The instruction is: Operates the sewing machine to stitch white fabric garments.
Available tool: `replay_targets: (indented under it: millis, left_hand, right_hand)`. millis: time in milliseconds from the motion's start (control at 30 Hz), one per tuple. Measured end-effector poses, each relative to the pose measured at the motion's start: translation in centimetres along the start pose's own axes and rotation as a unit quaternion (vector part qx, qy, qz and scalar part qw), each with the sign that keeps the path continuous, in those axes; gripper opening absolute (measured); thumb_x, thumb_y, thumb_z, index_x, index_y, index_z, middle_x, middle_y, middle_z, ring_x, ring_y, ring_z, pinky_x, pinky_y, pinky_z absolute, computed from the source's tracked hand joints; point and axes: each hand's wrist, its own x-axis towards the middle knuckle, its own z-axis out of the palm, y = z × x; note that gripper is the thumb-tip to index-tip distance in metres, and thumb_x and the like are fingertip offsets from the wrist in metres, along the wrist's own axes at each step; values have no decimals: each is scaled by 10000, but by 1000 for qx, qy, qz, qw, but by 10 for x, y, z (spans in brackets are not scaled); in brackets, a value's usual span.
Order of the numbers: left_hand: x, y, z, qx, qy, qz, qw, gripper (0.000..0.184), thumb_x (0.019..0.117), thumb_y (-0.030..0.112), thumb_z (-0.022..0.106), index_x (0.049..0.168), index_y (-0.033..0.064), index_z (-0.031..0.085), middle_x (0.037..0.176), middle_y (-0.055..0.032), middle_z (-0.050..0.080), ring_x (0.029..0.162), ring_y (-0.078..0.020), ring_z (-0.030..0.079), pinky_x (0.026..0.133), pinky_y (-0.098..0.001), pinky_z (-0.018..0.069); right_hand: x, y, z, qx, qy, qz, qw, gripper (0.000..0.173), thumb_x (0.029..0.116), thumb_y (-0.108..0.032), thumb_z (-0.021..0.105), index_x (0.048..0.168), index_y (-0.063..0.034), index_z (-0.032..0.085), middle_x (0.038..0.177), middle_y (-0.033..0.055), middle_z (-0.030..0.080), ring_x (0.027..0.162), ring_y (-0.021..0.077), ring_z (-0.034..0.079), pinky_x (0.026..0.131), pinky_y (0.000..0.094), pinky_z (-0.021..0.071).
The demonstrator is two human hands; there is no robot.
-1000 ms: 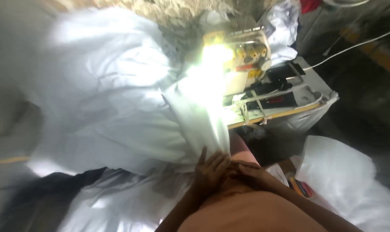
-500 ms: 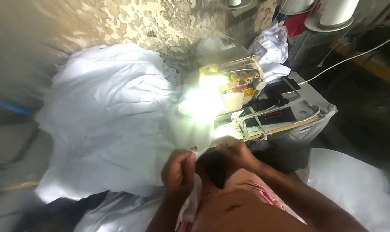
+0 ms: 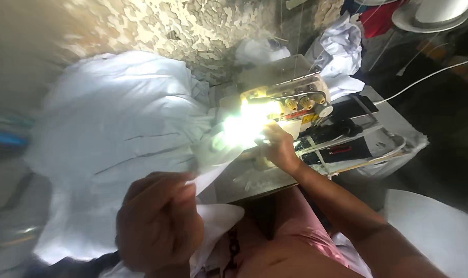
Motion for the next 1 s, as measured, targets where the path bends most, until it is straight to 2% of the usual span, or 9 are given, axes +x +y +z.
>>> replay_targets:
  millis: [133, 233, 300, 400, 500, 733, 800, 867, 1000]
  left_hand:
    - [1, -12, -5, 17, 23, -39, 999, 177, 1080, 281, 516, 1079, 184, 664, 1036, 164, 669, 976, 90, 616, 850, -127, 501]
    - [-5, -14, -14, 21, 17, -97, 995, 188, 1061, 161, 527, 1117, 15, 632, 1034, 4, 687, 985, -76, 671, 884, -306, 562]
    - [2, -14, -11, 22, 24, -104, 994, 207, 1061, 140, 519, 1160, -14, 617, 1053, -18, 683, 997, -97, 671, 889, -324, 564]
    - [9, -17, -2, -32, 61, -80, 994, 149, 1049, 207, 568, 1122, 101, 642, 1077, 79, 687, 1018, -36, 655, 914, -275, 544]
    - [21, -12, 7, -69, 67, -103, 990, 117, 1060, 224, 560, 1136, 186, 640, 1083, 190, 676, 994, 58, 638, 886, -170, 531]
    - [42, -16, 17, -120, 43, -112, 986, 130, 1053, 150, 546, 1127, 60, 603, 995, 114, 643, 887, 39, 619, 816, -174, 528]
    - [52, -15, 26, -121, 40, -90, 988, 83, 1047, 116, 538, 1071, 93, 614, 960, 170, 635, 863, 83, 591, 788, -144, 503]
    - [58, -13, 35, -128, 17, -88, 988, 86, 1044, 102, 529, 1030, 137, 607, 942, 208, 611, 861, 117, 563, 780, -115, 474]
    - [55, -15, 48, -120, -37, -87, 988, 81, 1058, 114, 516, 1027, 99, 589, 920, 177, 591, 845, 130, 536, 767, -97, 449]
  right_hand:
    - [8, 1, -4, 42, -8, 18, 999, 141, 917, -115, 676, 923, 19, 721, 846, 145, 677, 593, 180, 587, 530, 336, 484]
    - [10, -6, -10, 83, -60, 43, 994, 180, 951, -123, 665, 1000, 38, 732, 859, 139, 715, 646, 157, 631, 597, 324, 526]
    - [10, -5, -7, 107, -67, 32, 992, 161, 970, -112, 641, 1003, 25, 719, 868, 113, 709, 659, 111, 624, 603, 263, 524]
    - [10, 0, -4, 141, -58, 43, 987, 150, 978, -98, 611, 996, 32, 684, 730, 77, 669, 572, 76, 596, 548, 240, 511]
    - [11, -1, -6, 168, -58, 58, 982, 142, 967, -68, 611, 1020, 51, 668, 797, 102, 719, 673, 89, 689, 639, 243, 577]
    - [10, 2, -17, 245, -101, 78, 961, 201, 943, 40, 551, 1115, 86, 644, 944, 84, 703, 828, 19, 665, 765, 185, 565]
    - [6, 8, -24, 280, -136, 73, 948, 146, 934, 7, 633, 1060, 74, 663, 959, 70, 688, 845, 7, 665, 777, 181, 578]
    - [0, 14, -28, 277, -159, 72, 945, 99, 928, -41, 678, 948, 51, 708, 858, 25, 683, 763, -42, 612, 731, 138, 533]
    - [-20, 23, -34, 215, -216, 108, 946, 217, 1003, -106, 592, 889, 37, 709, 814, 41, 642, 738, 0, 569, 722, 173, 490]
